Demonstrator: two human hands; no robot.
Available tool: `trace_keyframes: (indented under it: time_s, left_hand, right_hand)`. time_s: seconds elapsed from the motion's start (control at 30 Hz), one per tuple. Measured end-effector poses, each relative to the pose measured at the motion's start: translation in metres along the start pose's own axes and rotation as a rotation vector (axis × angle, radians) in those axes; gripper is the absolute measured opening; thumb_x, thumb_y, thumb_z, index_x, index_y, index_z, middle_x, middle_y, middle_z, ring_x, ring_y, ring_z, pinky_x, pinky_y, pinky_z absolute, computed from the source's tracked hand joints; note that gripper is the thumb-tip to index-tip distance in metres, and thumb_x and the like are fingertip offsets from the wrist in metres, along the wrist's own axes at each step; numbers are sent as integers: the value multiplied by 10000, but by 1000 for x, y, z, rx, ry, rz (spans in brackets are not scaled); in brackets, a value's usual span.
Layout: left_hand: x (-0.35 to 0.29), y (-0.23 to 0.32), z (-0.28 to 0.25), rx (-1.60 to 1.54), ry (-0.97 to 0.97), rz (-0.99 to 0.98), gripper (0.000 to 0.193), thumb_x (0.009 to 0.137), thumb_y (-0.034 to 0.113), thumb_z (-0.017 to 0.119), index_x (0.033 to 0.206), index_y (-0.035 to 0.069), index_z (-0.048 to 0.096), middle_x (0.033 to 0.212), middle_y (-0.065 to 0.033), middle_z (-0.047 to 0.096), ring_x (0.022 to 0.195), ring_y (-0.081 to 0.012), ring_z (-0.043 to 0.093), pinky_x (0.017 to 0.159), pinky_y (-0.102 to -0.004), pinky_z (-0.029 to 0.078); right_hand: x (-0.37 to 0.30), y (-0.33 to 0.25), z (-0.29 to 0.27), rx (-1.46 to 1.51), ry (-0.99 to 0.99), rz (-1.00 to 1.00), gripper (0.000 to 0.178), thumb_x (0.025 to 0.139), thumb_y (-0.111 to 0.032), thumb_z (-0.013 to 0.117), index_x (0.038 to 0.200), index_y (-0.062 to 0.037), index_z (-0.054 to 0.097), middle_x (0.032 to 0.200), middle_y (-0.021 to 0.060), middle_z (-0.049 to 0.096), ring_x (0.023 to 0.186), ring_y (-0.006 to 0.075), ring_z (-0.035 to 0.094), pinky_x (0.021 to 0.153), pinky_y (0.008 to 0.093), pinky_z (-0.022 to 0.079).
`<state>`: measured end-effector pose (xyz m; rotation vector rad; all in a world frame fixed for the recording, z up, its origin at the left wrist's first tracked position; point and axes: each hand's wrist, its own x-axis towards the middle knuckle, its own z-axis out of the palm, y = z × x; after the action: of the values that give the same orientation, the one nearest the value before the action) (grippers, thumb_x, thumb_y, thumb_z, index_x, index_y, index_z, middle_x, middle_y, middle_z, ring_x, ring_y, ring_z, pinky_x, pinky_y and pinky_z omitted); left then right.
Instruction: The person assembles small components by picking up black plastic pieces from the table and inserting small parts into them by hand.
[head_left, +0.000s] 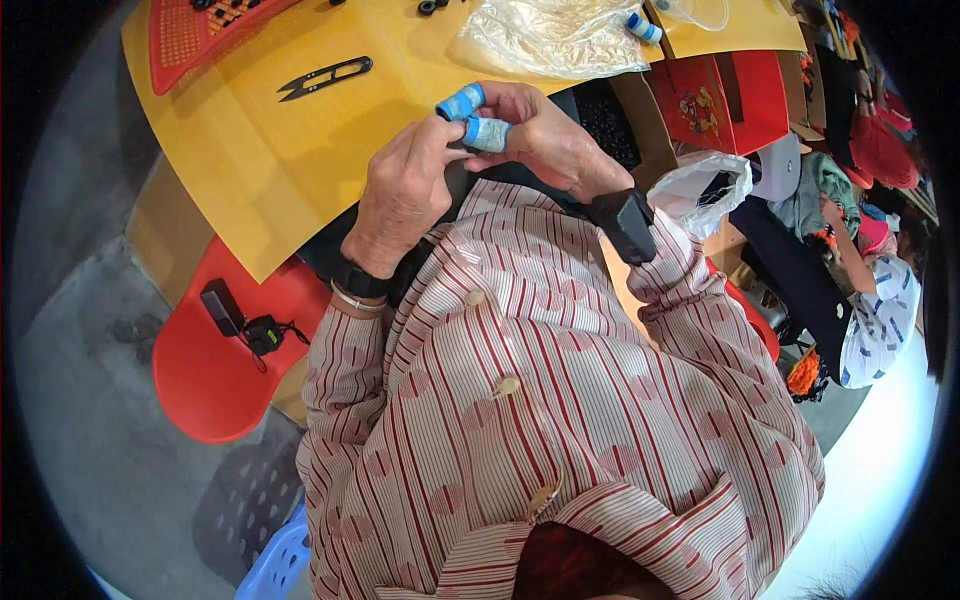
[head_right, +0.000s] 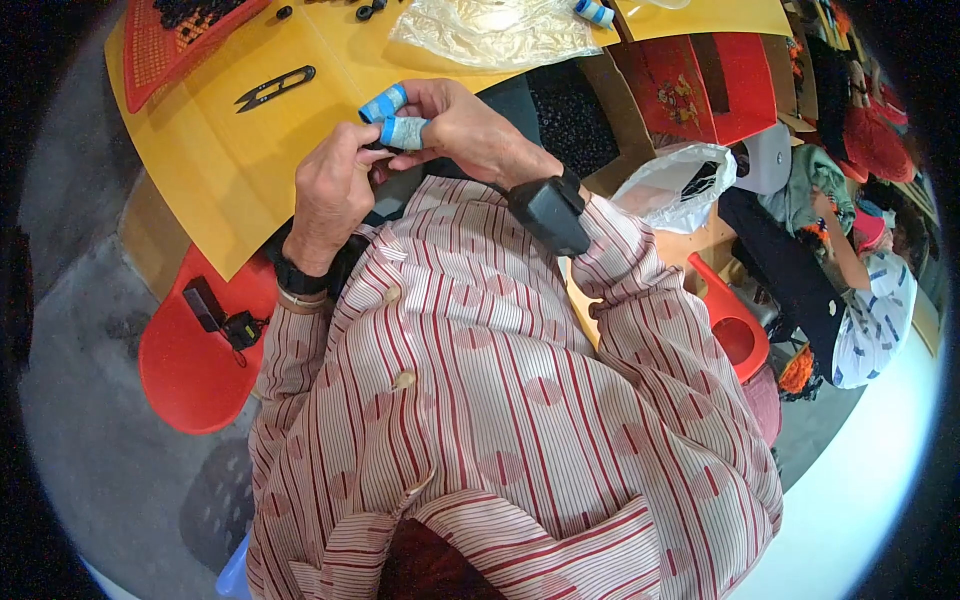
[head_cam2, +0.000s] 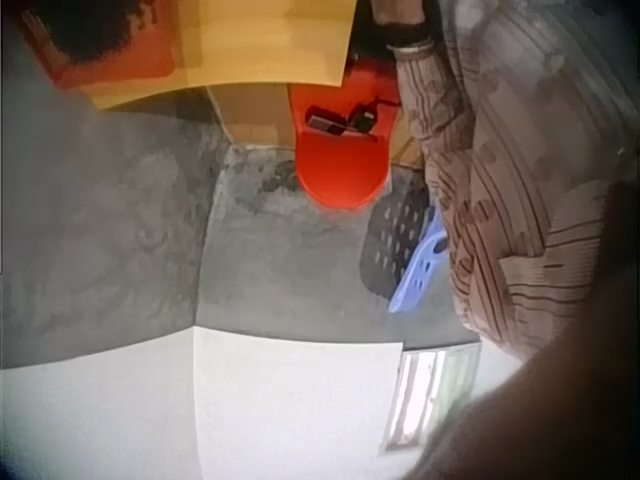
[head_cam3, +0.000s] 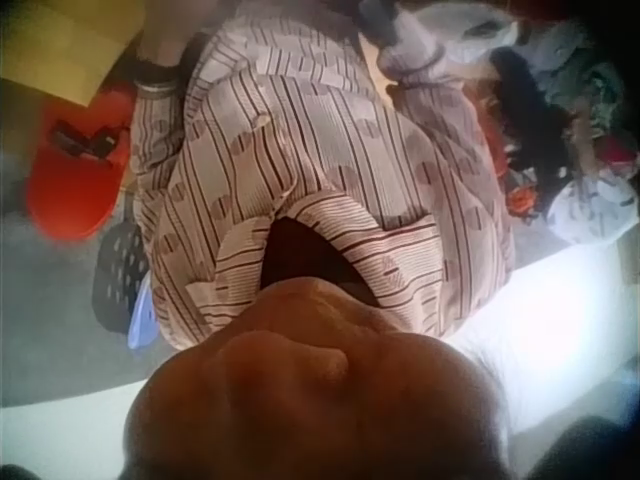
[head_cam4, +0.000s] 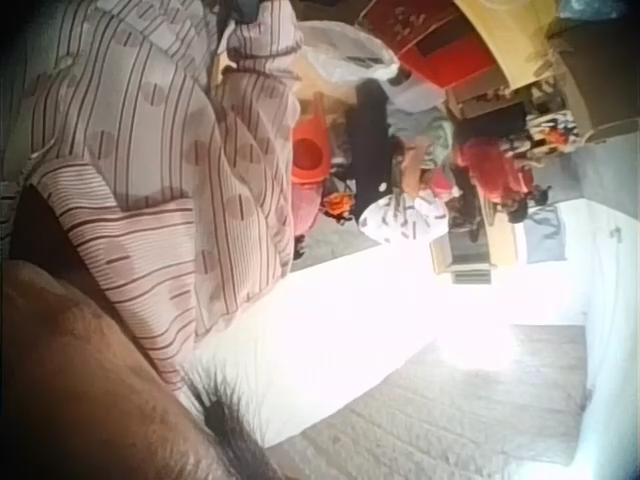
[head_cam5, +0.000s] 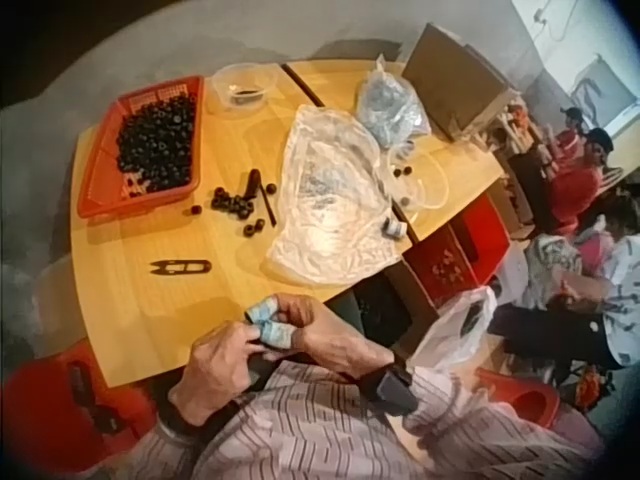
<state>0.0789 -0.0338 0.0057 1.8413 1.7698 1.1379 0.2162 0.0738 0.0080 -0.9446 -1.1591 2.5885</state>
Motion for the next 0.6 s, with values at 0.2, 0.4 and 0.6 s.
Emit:
trace_keyframes:
  time_s: [0.2,0.4,0.6]
  left_hand:
    - [-7,-2,0,-84,39,14,217,738,-91,543,930,8,533,720,-134,560,659,-293,595,586,-361,477]
    - [-9,-6,0,-41,21,67,232,717,-99,555,926,1,538,711,-135,552,639,-287,586,570,-358,470]
    - [-9,-5,-4,21,-6,91,242,685,-107,585,898,-1,541,711,-130,551,653,-298,578,570,-361,463]
  right_hand:
    - [-1,-1,-3,-30,-142,42,295,786,41,549,1077,-3,533,1005,55,573,917,148,595,711,286,572]
    - [-2,7,-2,-14,-94,48,274,806,0,565,1077,12,528,1008,56,566,913,142,587,697,277,580]
    - [-2,8,-1,-35,-100,77,268,810,44,525,1074,-2,533,1011,55,567,942,148,582,722,300,578]
